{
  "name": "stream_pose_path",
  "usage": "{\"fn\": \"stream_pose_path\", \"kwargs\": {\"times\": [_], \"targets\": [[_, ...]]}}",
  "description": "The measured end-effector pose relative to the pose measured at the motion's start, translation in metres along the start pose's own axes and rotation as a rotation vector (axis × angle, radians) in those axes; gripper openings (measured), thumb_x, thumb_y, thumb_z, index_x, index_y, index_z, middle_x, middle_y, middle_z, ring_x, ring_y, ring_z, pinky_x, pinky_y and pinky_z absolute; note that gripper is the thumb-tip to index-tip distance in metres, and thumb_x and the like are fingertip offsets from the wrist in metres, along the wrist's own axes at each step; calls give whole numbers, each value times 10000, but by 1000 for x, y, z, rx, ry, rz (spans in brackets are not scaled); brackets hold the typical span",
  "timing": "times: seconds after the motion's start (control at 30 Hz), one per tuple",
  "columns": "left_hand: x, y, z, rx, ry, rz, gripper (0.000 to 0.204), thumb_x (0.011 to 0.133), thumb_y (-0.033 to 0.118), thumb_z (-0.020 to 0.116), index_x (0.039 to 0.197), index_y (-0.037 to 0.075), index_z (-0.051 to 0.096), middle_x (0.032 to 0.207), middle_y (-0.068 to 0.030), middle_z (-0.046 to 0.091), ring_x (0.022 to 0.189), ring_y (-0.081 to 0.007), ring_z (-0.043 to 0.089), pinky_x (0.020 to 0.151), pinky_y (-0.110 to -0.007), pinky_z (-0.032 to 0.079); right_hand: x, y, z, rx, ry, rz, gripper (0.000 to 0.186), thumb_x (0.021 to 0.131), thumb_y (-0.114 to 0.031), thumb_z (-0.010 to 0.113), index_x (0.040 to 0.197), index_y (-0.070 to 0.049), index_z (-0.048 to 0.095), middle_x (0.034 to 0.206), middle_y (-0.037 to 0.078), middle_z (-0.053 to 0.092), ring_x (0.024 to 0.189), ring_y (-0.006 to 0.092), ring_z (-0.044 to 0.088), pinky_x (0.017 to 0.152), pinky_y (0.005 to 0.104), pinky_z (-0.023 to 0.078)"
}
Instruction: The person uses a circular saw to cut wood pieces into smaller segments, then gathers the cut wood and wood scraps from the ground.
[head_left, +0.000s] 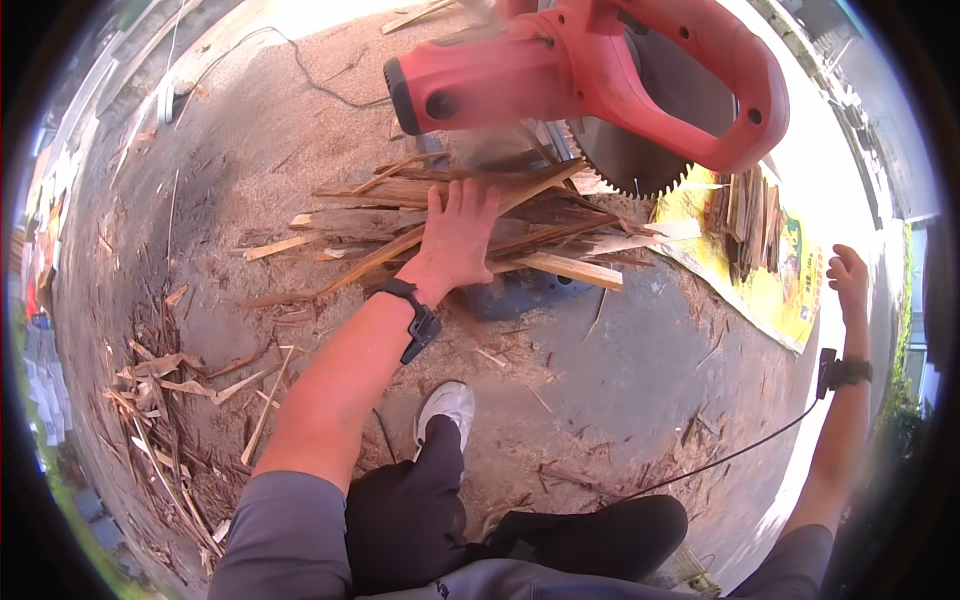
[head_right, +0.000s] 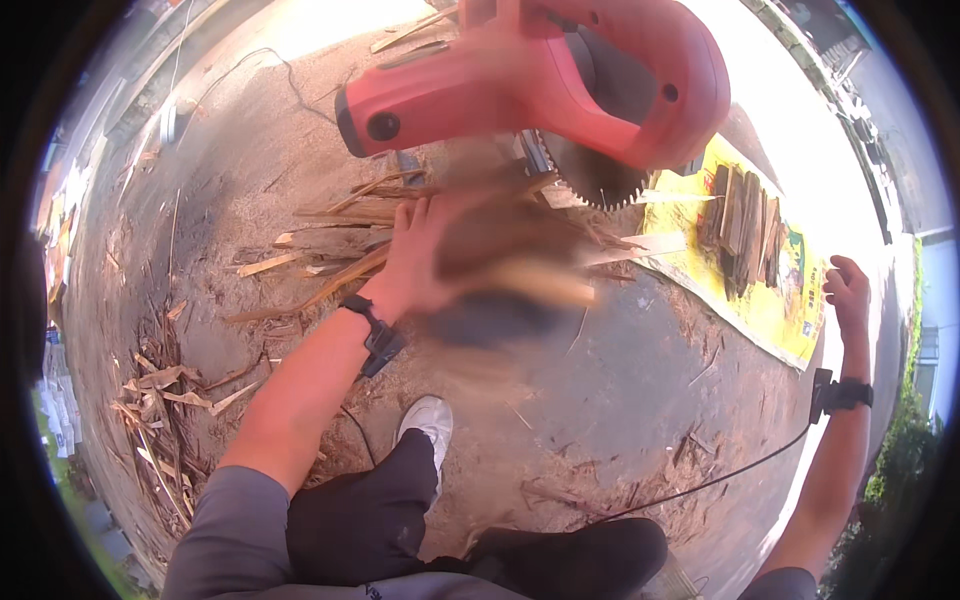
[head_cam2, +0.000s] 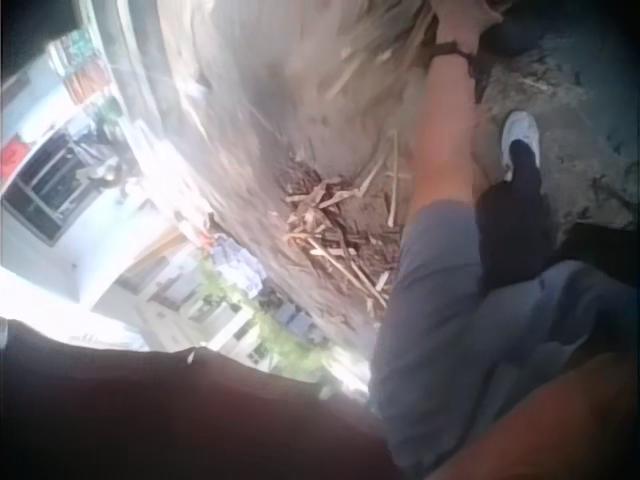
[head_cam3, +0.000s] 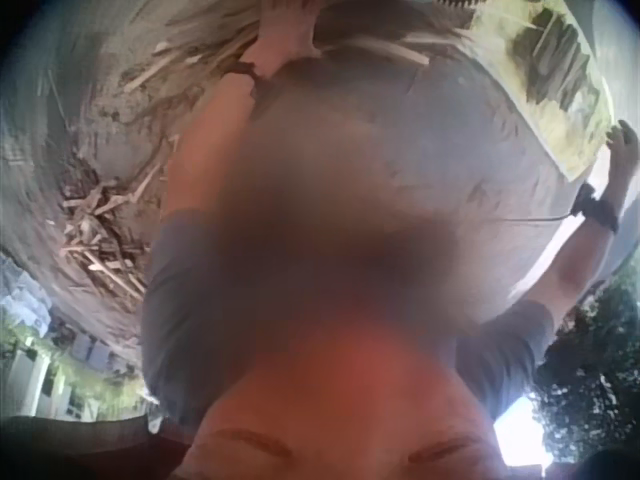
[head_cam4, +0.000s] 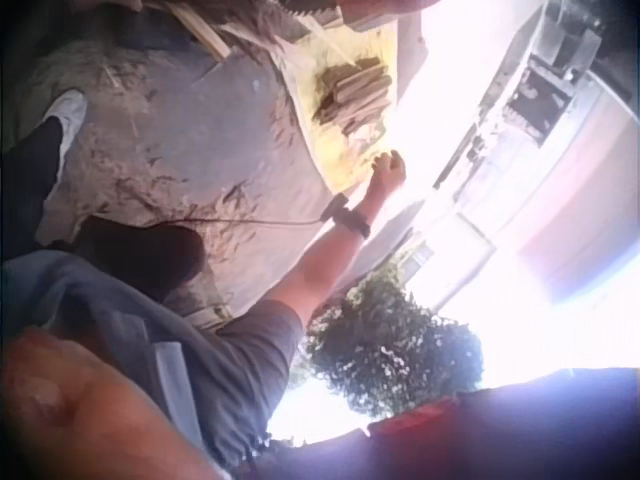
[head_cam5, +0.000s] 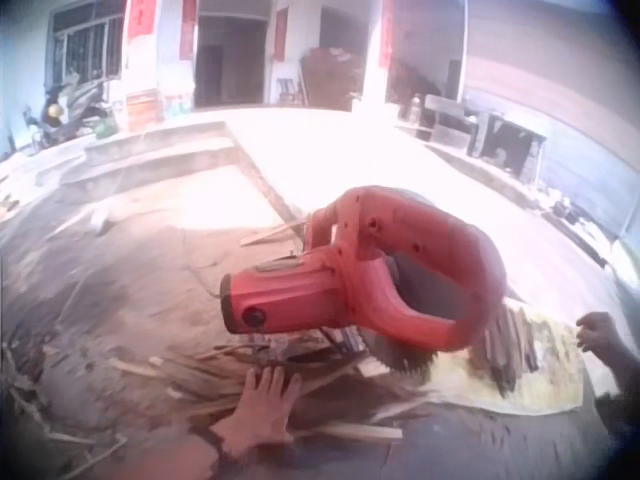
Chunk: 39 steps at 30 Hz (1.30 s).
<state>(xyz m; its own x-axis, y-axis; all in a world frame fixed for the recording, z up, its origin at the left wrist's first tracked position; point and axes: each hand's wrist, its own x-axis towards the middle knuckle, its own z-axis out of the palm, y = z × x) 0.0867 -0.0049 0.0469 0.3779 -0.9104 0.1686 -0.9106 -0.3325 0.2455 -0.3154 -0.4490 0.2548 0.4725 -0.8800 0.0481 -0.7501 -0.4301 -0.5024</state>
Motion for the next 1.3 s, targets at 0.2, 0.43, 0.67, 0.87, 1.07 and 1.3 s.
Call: {"fn": "stream_pose_path", "kwargs": {"times": [0.2, 0.43, 0.67, 0.87, 1.07, 1.3], "targets": [[-6, -8, 19, 221, -9, -25, 1183, 439, 404, 878, 1404, 51, 292, 1368, -247, 372, 1291, -412, 359, 1058, -587, 264, 1, -43, 56, -234, 137, -582, 174, 908, -62, 566, 1049, -11, 654, 892, 88, 687, 777, 130, 627, 721, 275, 509], [4, 6, -4, 246, -215, -107, 1226, 476, 449, 877, 1448, 48, 248, 1413, -251, 345, 1324, -416, 330, 1080, -591, 241, -129, -83, -1, -91, -16, -513, 167, 830, 48, 566, 977, 27, 643, 786, 99, 654, 687, 148, 628, 631, 262, 488], [2, 6, -7, 203, -260, -132, 1250, 462, 446, 874, 1461, 39, 241, 1444, -255, 314, 1357, -414, 292, 1108, -573, 209, -184, -226, -14, 218, -401, -520, 284, 849, -55, 555, 1111, 49, 584, 807, 85, 632, 728, 137, 624, 669, 260, 499], [2, 6, -2, 145, -227, -129, 1203, 487, 434, 851, 1459, 46, 256, 1434, -252, 334, 1355, -414, 297, 1105, -594, 205, -108, -340, 63, 391, -473, -470, 551, 984, -375, 457, 1309, 69, 471, 1146, 182, 612, 1043, 223, 610, 953, 352, 471], [-4, -1, 6, 169, -160, -122, 1117, 521, 375, 817, 1452, 46, 296, 1431, -270, 329, 1354, -419, 299, 1112, -598, 190, -54, -387, 94, 536, -781, -118, 476, 950, -346, 530, 1210, 52, 521, 1035, 173, 658, 898, 233, 678, 741, 333, 589], [-6, -1, -6, 167, -200, -123, 1045, 571, 361, 789, 1441, 43, 308, 1415, -276, 344, 1335, -428, 316, 1096, -612, 198, -24, -404, 114, 635, -1118, 15, 524, 898, -284, 582, 1290, 49, 482, 1086, 210, 640, 952, 286, 665, 653, 321, 608]]}}
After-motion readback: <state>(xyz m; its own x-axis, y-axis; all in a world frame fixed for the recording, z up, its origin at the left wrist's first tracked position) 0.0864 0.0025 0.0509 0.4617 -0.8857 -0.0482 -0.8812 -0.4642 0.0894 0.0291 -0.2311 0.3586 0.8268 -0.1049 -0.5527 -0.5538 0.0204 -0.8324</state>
